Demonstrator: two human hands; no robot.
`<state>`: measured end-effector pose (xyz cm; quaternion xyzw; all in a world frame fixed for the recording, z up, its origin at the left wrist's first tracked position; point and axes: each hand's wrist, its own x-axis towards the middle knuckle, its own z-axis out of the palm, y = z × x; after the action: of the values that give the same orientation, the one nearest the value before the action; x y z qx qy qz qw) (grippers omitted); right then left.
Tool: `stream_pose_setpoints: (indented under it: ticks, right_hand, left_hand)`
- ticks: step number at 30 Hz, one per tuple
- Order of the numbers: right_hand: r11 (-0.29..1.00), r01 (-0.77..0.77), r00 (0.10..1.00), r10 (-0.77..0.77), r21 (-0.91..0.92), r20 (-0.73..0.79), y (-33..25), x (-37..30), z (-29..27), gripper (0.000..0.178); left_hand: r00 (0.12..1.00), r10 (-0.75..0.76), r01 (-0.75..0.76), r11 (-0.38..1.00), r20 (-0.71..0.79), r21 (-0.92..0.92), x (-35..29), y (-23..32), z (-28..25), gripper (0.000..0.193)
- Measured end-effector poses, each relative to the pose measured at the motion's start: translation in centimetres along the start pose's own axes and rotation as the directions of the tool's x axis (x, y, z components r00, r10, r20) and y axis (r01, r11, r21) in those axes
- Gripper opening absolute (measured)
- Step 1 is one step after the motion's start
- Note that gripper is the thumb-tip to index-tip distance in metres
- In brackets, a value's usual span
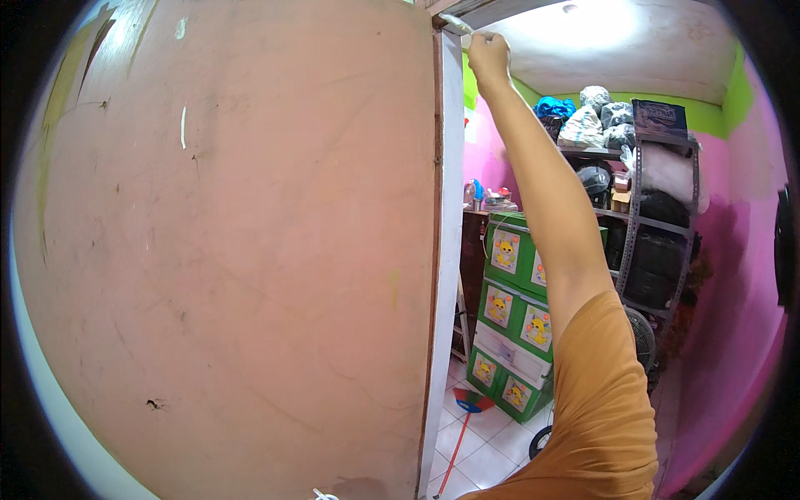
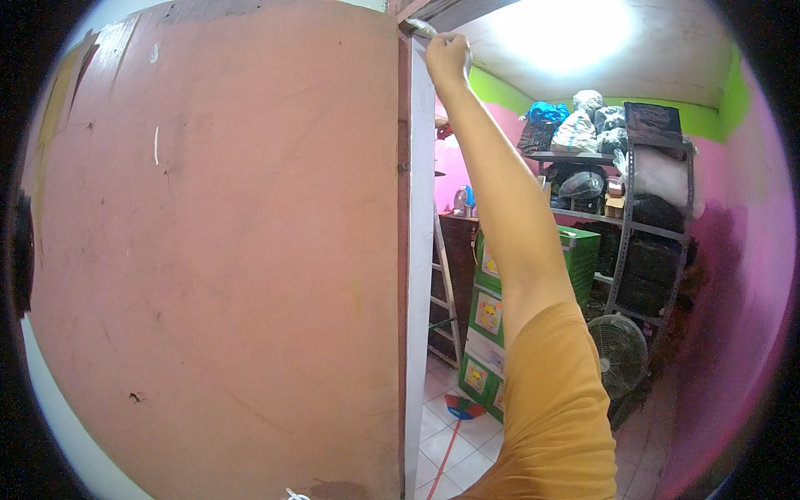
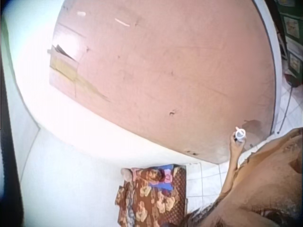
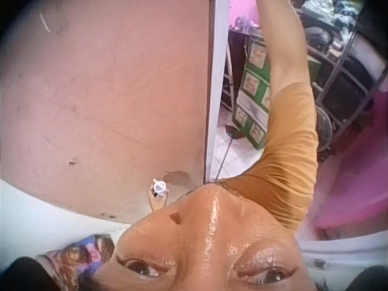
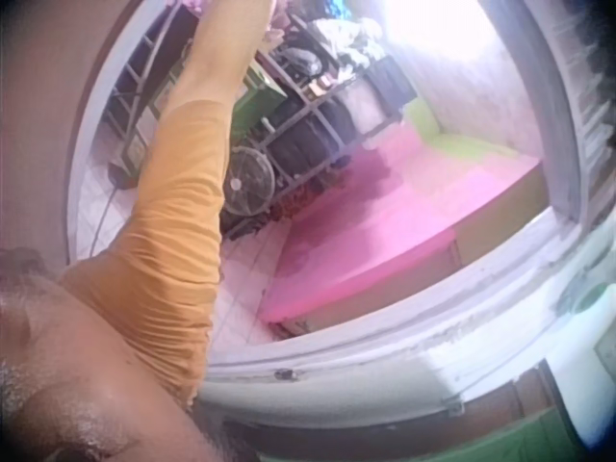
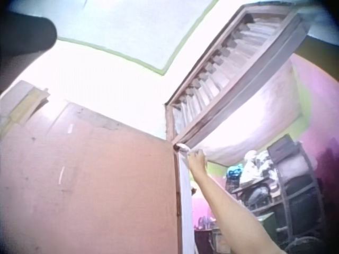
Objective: The person dips a paintbrush into a small can of paint and paints the upper doorframe.
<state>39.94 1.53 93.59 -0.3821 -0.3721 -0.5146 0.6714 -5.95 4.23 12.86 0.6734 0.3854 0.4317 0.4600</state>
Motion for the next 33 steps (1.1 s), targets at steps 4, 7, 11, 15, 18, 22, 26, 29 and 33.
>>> stream_pose_setpoints:
  ticks: [4,7,11,15,18,22,26,29,33]
  right_hand:
    - [0.998,0.005,0.997,0.000,0.065,-0.075,-0.3,3.5,0.7,0.041]
    - [0.988,0.137,0.976,-0.121,0.078,-0.178,0.4,5.1,-1.0,0.036]
    - [0.926,0.333,0.892,-0.247,0.180,-0.377,-1.2,4.2,-3.4,0.031]
    - [0.954,0.242,0.940,-0.186,0.175,-0.285,0.2,2.9,-4.4,0.039]
    - [0.985,0.173,0.976,-0.170,0.012,-0.138,-0.8,-0.4,-2.1,0.039]
    - [0.921,0.352,0.881,-0.386,-0.166,-0.274,0.3,3.3,-1.3,0.029]
    - [0.965,0.233,0.952,-0.251,-0.122,-0.173,0.0,8.0,-3.4,0.038]
    - [0.955,0.281,0.916,-0.296,-0.097,-0.270,-1.4,7.3,-5.3,0.045]
    - [0.958,0.277,0.907,-0.235,0.075,-0.349,-4.4,7.0,-9.4,0.041]
  left_hand:
    - [1.000,0.019,-0.019,0.999,-0.012,0.026,-0.3,-0.7,0.0,0.072]
    - [1.000,0.011,-0.011,1.000,0.008,0.015,-0.2,-0.4,0.1,0.072]
    - [1.000,-0.018,0.018,1.000,0.004,0.020,-0.1,-0.1,0.0,0.071]
    - [0.998,0.048,-0.050,0.997,0.034,0.059,1.0,-0.3,0.0,0.072]
    - [0.999,0.020,-0.020,1.000,0.031,-0.009,0.9,-0.5,0.0,0.072]
    - [0.998,0.003,-0.001,0.999,0.066,-0.039,1.4,0.1,-0.1,0.071]
    - [0.997,0.018,-0.019,1.000,0.073,0.008,1.4,-1.3,0.3,0.072]
    - [0.998,0.017,-0.017,1.000,0.062,-0.008,1.4,-1.7,0.4,0.072]
    - [0.996,-0.018,0.021,0.999,0.086,-0.036,2.0,0.0,0.0,0.073]
